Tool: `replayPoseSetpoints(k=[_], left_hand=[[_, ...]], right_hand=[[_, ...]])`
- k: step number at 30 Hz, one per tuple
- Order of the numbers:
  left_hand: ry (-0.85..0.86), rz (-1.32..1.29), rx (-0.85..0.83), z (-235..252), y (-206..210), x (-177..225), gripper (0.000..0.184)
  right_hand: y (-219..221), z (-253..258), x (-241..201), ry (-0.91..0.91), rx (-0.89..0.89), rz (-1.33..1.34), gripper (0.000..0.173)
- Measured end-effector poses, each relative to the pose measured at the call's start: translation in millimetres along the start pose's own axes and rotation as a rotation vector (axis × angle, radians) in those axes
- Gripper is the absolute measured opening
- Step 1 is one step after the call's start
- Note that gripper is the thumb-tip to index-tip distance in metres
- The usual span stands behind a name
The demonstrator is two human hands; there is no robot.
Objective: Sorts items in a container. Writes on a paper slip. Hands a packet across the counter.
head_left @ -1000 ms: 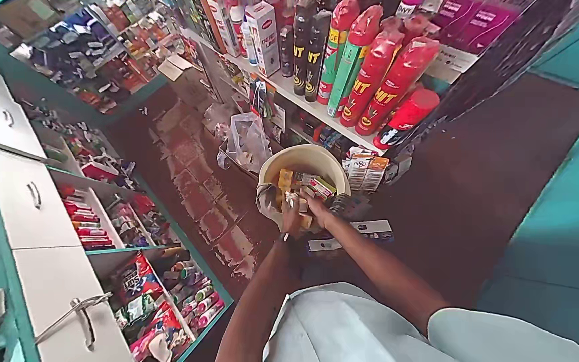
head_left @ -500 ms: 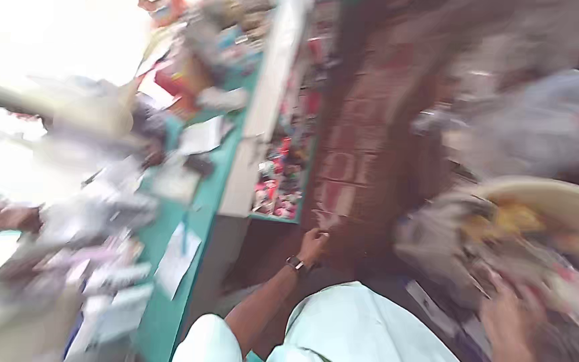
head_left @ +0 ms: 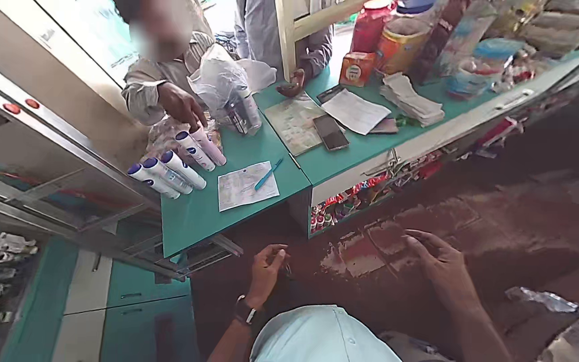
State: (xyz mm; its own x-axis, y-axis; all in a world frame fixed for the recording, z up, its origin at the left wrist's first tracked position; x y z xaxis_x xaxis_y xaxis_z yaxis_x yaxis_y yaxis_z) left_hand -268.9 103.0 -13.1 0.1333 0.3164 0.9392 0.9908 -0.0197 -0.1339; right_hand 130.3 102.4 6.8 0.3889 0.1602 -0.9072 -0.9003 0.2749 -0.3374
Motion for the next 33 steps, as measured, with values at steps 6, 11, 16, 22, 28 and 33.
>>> replayPoseSetpoints(k=[6, 11, 16, 22, 28, 33], left_hand=[[0.465, 0.730, 0.382, 57, -112, 58, 0.027], [0.522, 1.090, 0.298, 119, -119, 53, 0.051], [0.558, 1.079, 0.331, 128, -113, 35, 0.053], [0.487, 1.005, 0.330, 129, -112, 37, 0.046], [0.417, 0.881, 0.421, 125, -89, 41, 0.031], [0.321, 0.805, 0.530, 131, -87, 47, 0.021]], right_hand=[[201, 101, -82, -0.331, -0.532, -0.028, 0.028], [325, 189, -118, -0.684, -0.666, -0.528, 0.041], [363, 225, -102, -0.803, -0.696, -0.610, 0.010], [298, 219, -131, -0.518, -0.245, 0.046, 0.026], [356, 166, -98, -0.232, -0.282, 0.794, 0.008], [378, 158, -91, -0.258, -0.490, 0.608, 0.029]])
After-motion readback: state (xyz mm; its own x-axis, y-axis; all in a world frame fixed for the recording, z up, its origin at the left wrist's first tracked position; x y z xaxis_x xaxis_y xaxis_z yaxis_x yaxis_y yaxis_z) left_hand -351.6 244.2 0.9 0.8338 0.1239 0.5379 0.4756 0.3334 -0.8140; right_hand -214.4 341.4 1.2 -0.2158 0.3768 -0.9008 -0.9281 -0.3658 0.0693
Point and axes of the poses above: each hand's wrist, its own z-axis towards the middle knuckle, its own y-axis out of the palm, x = y × z, the point moved 7 cm from there along z, towards the middle knuckle, and after that the axes turned 13 degrees about -y, right-handed, at the moved point
